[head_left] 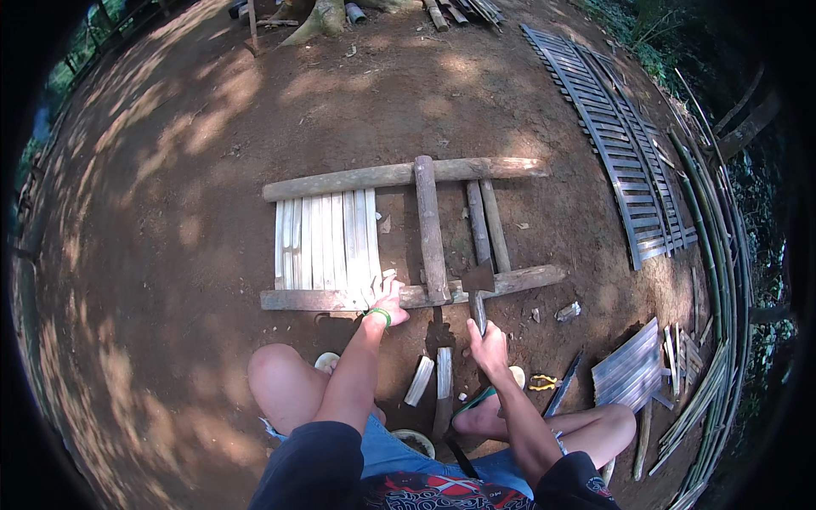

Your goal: The person cuts a bamboo pole with a hand saw and then assembles a wooden frame on the ground. They use a machete to secure bamboo slats onto the frame, creating a flat structure.

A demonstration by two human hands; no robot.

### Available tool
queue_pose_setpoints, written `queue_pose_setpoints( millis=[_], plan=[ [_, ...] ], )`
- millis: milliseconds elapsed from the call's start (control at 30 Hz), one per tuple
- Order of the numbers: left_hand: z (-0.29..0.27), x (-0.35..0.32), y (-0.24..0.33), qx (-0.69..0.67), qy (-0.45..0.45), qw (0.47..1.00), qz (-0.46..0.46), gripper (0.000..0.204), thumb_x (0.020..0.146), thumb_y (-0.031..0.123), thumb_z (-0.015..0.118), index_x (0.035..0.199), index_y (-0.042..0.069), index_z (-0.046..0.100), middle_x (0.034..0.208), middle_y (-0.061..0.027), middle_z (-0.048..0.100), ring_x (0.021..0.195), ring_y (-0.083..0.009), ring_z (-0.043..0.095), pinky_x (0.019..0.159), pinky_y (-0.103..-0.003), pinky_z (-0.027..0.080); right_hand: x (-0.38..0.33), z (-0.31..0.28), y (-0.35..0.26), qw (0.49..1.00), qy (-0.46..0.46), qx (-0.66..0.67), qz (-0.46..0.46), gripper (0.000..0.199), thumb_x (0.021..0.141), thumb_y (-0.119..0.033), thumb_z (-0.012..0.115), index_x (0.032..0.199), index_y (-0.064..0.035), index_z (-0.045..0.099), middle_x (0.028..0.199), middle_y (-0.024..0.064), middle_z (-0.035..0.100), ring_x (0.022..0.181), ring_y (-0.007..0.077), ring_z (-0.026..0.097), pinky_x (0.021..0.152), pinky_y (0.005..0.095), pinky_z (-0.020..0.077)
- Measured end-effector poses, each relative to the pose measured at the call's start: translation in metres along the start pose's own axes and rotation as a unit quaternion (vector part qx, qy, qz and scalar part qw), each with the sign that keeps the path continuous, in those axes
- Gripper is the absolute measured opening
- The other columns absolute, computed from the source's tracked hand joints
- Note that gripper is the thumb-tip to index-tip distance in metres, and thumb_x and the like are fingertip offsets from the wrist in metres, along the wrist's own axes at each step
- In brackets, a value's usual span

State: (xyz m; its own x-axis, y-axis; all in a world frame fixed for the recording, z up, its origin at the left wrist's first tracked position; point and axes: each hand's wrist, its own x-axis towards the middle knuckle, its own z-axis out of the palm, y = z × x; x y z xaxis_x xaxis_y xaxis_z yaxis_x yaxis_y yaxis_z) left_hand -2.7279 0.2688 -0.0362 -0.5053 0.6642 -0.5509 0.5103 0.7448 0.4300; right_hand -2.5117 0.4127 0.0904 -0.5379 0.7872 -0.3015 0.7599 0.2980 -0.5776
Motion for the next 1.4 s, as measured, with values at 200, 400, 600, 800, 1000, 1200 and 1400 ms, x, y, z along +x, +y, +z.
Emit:
queue_pose_setpoints(
  millis=[200,400,600,800,1000,1200,1400],
  plan=[
    [-0.002,0.0,0.001,-0.019,0.007,1.0,0.013,0.096,0.063,0.03,0.08,0.149,0.015,0.039,0.166,-0.0124,0.016,0.153,-0.0467,0.005,0.122,-0.064,0.009,-0.018,0.01,0.008,0.992,0.03,-0.029,-0.121,0.031,0.096,-0.029,0.067,0.099,0.0016,0.065,0.075,0.0269,0.067,0.077,0.0466,0.069,0.069,0.054,0.0528],
    [0.009,-0.003,-0.011,-0.012,0.019,1.0,-0.005,0.096,0.063,0.029,0.08,0.149,0.017,0.039,0.166,-0.0127,0.016,0.153,-0.0464,0.004,0.122,-0.064,0.009,-0.024,-0.008,-0.043,0.996,-0.057,0.068,-0.024,0.055,0.095,-0.049,0.062,0.099,0.0061,0.065,0.084,0.0334,0.069,0.088,0.0512,0.069,0.082,0.0565,0.0547],
    [0.008,0.012,-0.021,-0.026,0.039,0.999,0.009,0.097,0.062,0.029,0.082,0.149,0.018,0.04,0.165,-0.0125,0.017,0.154,-0.0455,0.002,0.119,-0.071,0.006,-0.01,0.024,-0.013,0.994,-0.064,-0.058,-0.071,0.048,0.095,-0.044,0.064,0.097,0.0047,0.065,0.082,0.0334,0.068,0.085,0.0516,0.068,0.079,0.0561,0.0546],
    [0.011,0.008,-0.01,-0.025,0.022,0.999,0.013,0.096,0.063,0.028,0.08,0.149,0.017,0.039,0.165,-0.0125,0.017,0.154,-0.0453,0.001,0.121,-0.068,0.006,0.008,0.017,-0.006,0.992,-0.106,-0.062,0.017,0.047,0.094,-0.041,0.066,0.094,0.0058,0.067,0.079,0.0325,0.067,0.082,0.0502,0.068,0.076,0.0539,0.0545],
    [0.011,0.012,0.011,-0.029,0.013,0.999,0.017,0.094,0.064,0.029,0.08,0.149,0.018,0.039,0.166,-0.0126,0.016,0.154,-0.0457,0.001,0.121,-0.068,0.005,-0.01,0.016,0.007,0.994,-0.013,-0.083,-0.067,0.051,0.095,-0.044,0.064,0.094,0.0064,0.068,0.082,0.0324,0.068,0.085,0.0479,0.07,0.077,0.0522,0.055],
    [0.028,0.013,-0.036,-0.051,0.062,0.996,0.022,0.095,0.064,0.03,0.081,0.148,0.016,0.039,0.165,-0.0141,0.019,0.153,-0.0472,0.003,0.122,-0.066,0.007,-0.025,-0.023,-0.077,0.989,0.006,0.046,-0.139,0.035,0.095,-0.032,0.069,0.091,0.0029,0.066,0.062,0.0242,0.063,0.063,0.0438,0.068,0.059,0.0483,0.0518],
    [0.021,0.02,-0.026,-0.046,0.048,0.997,0.032,0.092,0.065,0.025,0.078,0.148,0.014,0.039,0.164,-0.0146,0.019,0.153,-0.0478,0.003,0.121,-0.067,0.006,-0.007,0.022,0.01,0.977,-0.057,-0.185,-0.091,0.049,0.094,-0.044,0.065,0.098,0.0046,0.066,0.075,0.029,0.068,0.082,0.05,0.07,0.074,0.0546,0.0564]
  ],
)
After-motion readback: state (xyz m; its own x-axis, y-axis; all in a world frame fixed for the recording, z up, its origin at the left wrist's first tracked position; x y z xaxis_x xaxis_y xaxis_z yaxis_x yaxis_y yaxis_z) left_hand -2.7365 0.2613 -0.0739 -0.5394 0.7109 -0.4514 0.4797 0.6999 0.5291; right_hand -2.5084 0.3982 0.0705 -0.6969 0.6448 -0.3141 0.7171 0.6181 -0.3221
